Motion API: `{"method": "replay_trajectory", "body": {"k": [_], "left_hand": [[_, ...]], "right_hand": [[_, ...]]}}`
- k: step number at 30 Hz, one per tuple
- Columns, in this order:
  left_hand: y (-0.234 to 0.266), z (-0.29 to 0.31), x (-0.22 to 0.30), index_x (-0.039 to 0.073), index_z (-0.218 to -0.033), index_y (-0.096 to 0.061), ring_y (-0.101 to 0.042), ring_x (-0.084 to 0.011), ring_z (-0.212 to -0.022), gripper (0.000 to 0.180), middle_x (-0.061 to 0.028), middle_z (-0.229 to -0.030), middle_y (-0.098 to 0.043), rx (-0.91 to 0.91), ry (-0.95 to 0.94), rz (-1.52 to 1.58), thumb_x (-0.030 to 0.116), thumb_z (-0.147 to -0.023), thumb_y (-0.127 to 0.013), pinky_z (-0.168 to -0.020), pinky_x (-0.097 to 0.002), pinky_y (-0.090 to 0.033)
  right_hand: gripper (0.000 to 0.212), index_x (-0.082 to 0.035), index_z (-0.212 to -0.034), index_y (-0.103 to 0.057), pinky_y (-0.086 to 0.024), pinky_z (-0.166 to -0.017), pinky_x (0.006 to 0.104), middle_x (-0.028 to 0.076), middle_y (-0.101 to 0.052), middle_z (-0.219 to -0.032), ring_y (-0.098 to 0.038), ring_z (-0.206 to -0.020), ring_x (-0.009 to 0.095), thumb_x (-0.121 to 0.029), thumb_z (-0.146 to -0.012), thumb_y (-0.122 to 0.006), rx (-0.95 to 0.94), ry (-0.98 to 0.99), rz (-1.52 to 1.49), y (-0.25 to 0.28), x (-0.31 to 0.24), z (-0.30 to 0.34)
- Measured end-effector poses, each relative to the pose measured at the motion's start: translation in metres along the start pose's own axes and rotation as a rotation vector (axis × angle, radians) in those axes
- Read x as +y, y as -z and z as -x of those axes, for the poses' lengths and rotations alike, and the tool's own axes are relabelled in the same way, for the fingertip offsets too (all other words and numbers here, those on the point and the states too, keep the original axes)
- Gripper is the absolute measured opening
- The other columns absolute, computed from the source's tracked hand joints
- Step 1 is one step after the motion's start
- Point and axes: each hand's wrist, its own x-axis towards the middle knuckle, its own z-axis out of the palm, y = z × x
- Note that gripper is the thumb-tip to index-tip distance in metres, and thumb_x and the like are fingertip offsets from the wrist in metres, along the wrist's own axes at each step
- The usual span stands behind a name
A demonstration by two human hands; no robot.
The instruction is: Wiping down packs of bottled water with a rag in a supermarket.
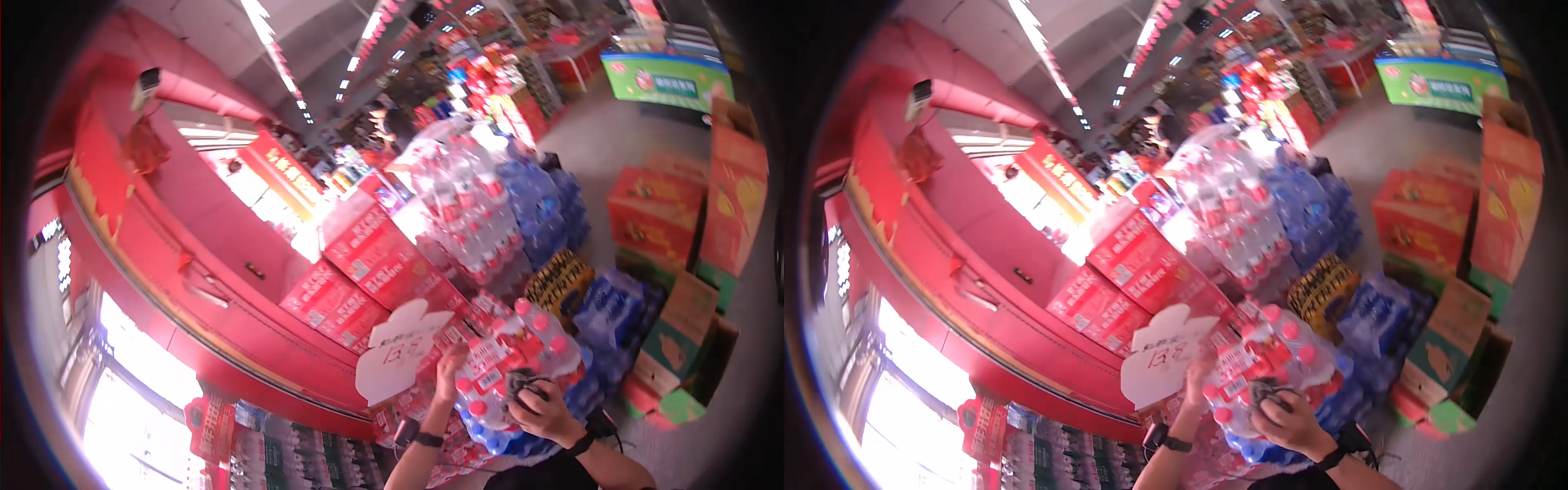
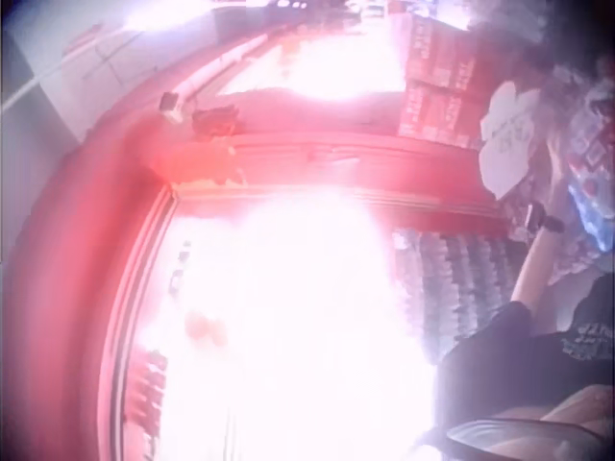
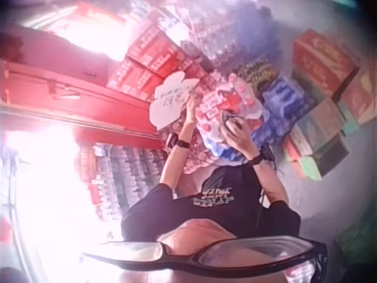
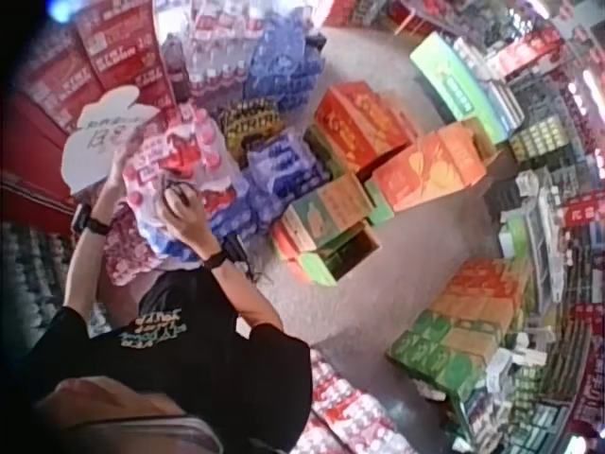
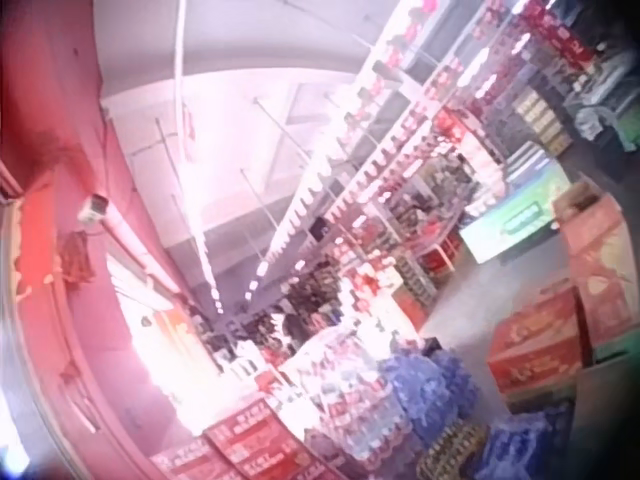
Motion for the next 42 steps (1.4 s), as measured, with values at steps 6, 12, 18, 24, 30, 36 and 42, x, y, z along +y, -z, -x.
{"method": "replay_trajectory", "body": {"k": [6,12,18,24,30,36,42], "left_hand": [[-0.016,-0.002,0.026,-0.004,-0.132,-0.063,-0.062,-0.0218,-0.118,0.051,-0.0103,-0.122,-0.069,0.084,0.125,0.143,0.026,-0.092,-0.06,-0.106,-0.0343,-0.044],[-0.013,0.001,0.019,-0.005,-0.133,-0.063,-0.062,-0.02,-0.116,0.047,-0.0108,-0.123,-0.069,0.008,0.13,0.154,0.023,-0.095,-0.057,-0.104,-0.0327,-0.045],[0.011,0.006,-0.024,-0.006,-0.131,-0.064,-0.061,-0.0225,-0.124,0.046,-0.0134,-0.131,-0.068,0.036,0.009,0.069,0.029,-0.102,-0.058,-0.112,-0.0363,-0.041],[0.049,-0.057,-0.043,-0.003,-0.136,-0.063,-0.061,-0.0237,-0.124,0.05,-0.0145,-0.138,-0.065,0.041,-0.149,0.055,0.033,-0.106,-0.048,-0.112,-0.0413,-0.042],[0.006,-0.017,0.001,-0.006,-0.133,-0.061,-0.066,-0.0219,-0.11,0.051,-0.0147,-0.127,-0.068,-0.188,0.09,0.238,0.028,-0.096,-0.052,-0.099,-0.0362,-0.051],[-0.02,-0.002,0.032,-0.007,-0.141,-0.055,-0.065,-0.0229,-0.112,0.058,-0.0149,-0.128,-0.065,-0.123,0.139,0.328,0.027,-0.094,-0.051,-0.1,-0.0362,-0.051],[0.018,-0.016,-0.004,-0.01,-0.123,-0.067,-0.066,-0.0222,-0.106,0.049,-0.0156,-0.124,-0.068,0.056,0.047,0.261,0.026,-0.094,-0.052,-0.092,-0.0352,-0.053]], "right_hand": [[0.028,-0.024,-0.098,-0.07,-0.049,-0.09,0.0441,0.0,-0.06,-0.114,-0.057,-0.103,0.026,-0.016,-0.073,-0.08,-0.21,-0.059,0.032,-0.009,0.03,0.096],[0.035,-0.021,-0.1,-0.071,-0.051,-0.091,0.0452,0.001,-0.059,-0.109,-0.055,-0.105,0.028,-0.016,-0.068,-0.084,-0.308,0.01,-0.066,0.014,-0.014,0.028],[0.029,-0.026,-0.095,-0.067,-0.052,-0.079,0.0398,0.0,-0.056,-0.102,-0.058,-0.087,0.022,-0.013,-0.073,-0.08,-0.156,0.162,-0.061,-0.05,-0.012,0.057],[0.021,-0.014,-0.107,-0.067,-0.051,-0.091,0.0444,0.003,-0.061,-0.113,-0.057,-0.108,0.028,-0.022,-0.087,-0.067,-0.505,-0.104,-0.04,-0.03,0.0,0.108],[0.036,-0.015,-0.109,-0.067,-0.053,-0.091,0.0466,0.003,-0.057,-0.119,-0.058,-0.109,0.03,-0.013,-0.075,-0.078,0.035,-0.168,0.07,0.019,0.003,0.022],[0.032,-0.015,-0.108,-0.068,-0.052,-0.092,0.0439,0.0,-0.06,-0.117,-0.057,-0.108,0.028,-0.008,-0.077,-0.072,-0.17,-0.175,0.093,0.005,0.02,0.088],[0.022,-0.012,-0.101,-0.068,-0.051,-0.094,0.0465,0.004,-0.062,-0.115,-0.057,-0.105,0.028,-0.012,-0.081,-0.076,-0.28,-0.353,-0.098,0.022,0.032,0.093]]}}
